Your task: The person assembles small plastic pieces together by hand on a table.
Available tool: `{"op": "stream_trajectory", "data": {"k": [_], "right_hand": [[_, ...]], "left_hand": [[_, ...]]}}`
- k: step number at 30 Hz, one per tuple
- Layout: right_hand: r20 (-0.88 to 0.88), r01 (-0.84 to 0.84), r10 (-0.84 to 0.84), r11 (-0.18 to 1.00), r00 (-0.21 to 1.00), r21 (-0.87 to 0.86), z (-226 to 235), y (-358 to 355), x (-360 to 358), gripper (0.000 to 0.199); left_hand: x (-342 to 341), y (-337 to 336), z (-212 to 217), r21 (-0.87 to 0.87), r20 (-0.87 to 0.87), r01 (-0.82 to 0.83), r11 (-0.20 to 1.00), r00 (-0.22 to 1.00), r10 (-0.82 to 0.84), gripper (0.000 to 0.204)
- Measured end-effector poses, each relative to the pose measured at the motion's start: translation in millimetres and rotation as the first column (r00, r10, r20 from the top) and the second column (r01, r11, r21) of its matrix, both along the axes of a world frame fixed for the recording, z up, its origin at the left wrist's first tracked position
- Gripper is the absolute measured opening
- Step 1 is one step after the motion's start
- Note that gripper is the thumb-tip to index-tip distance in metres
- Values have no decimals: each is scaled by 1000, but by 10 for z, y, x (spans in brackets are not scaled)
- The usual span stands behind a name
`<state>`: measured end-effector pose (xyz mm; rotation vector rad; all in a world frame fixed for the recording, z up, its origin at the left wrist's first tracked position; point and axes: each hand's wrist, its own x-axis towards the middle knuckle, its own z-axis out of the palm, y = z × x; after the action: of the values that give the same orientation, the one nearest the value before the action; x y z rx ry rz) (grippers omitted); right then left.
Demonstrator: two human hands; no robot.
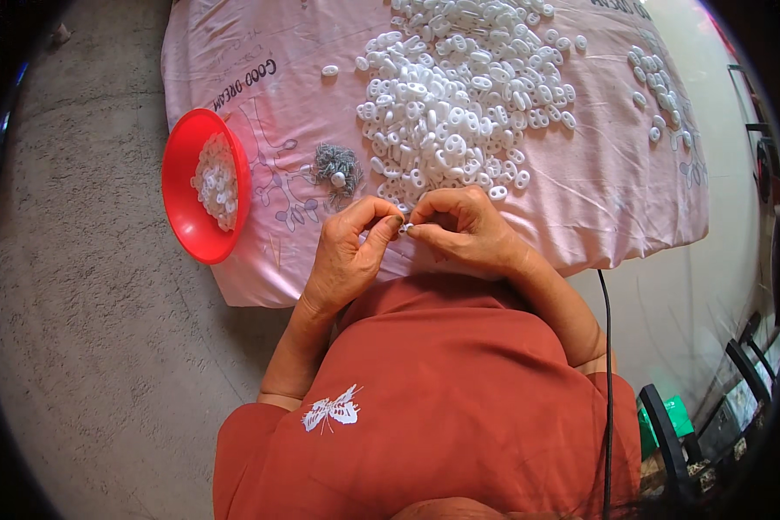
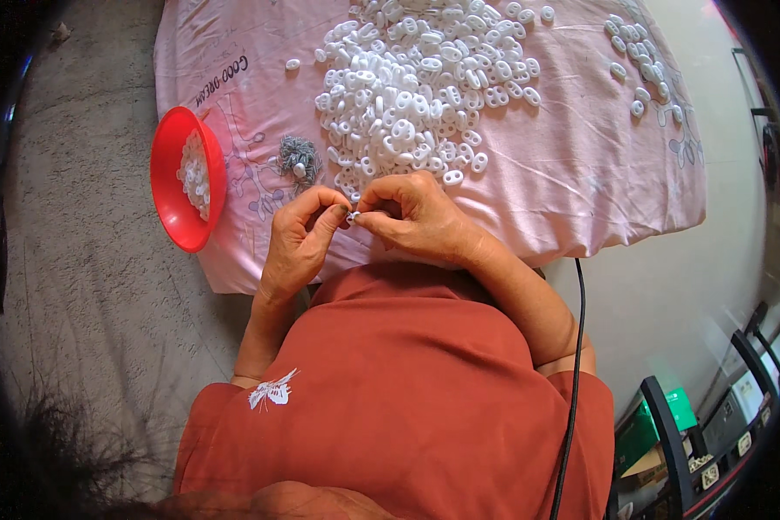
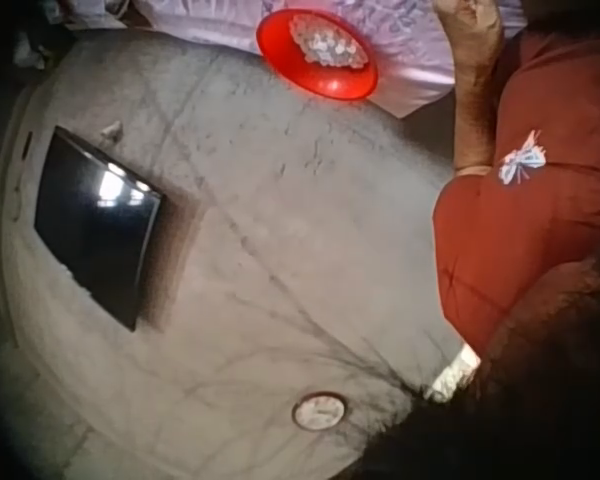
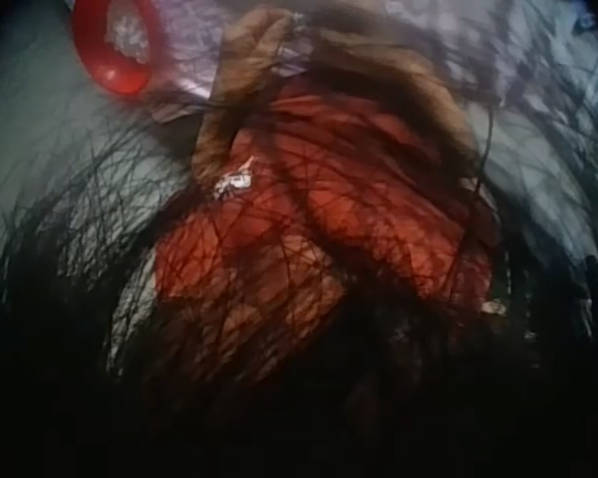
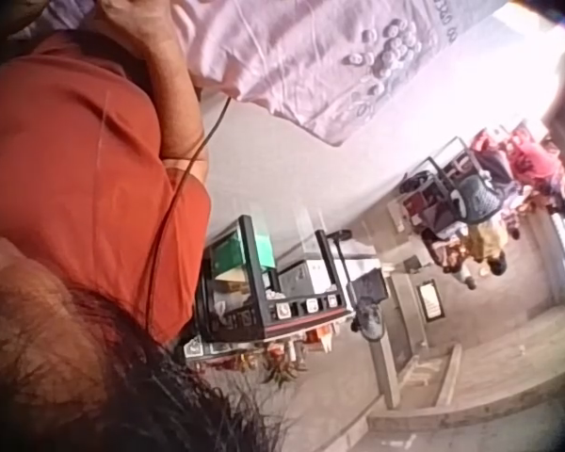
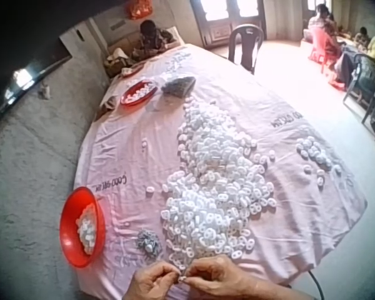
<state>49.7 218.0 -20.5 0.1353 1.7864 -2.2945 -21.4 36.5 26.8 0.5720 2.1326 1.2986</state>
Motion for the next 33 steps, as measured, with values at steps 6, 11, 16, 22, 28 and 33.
{"op": "stream_trajectory", "data": {"k": [6,11,16,22,28,33], "right_hand": [[-130,25,-8,992,991,123,37,15,-1,9],[-156,46,-22,987,988,152,55,26,-8,9],[-137,21,-2,989,991,144,60,29,-12,9],[-91,-1,7,998,996,69,67,25,-10,9],[-42,-2,3,999,999,36,38,23,0,9],[-32,15,-15,1000,999,4,43,19,1,9]], "left_hand": [[-8,53,83,-113,-323,142,983,931,-171,4],[7,15,4,-46,-235,93,995,967,-101,5],[33,-9,-40,21,-68,6,1000,998,-5,7],[-24,-88,-69,56,-18,-50,997,999,51,7],[-76,-81,-61,-80,-450,-176,981,885,122,4],[41,-19,-27,100,-156,-74,992,984,89,8]]}}
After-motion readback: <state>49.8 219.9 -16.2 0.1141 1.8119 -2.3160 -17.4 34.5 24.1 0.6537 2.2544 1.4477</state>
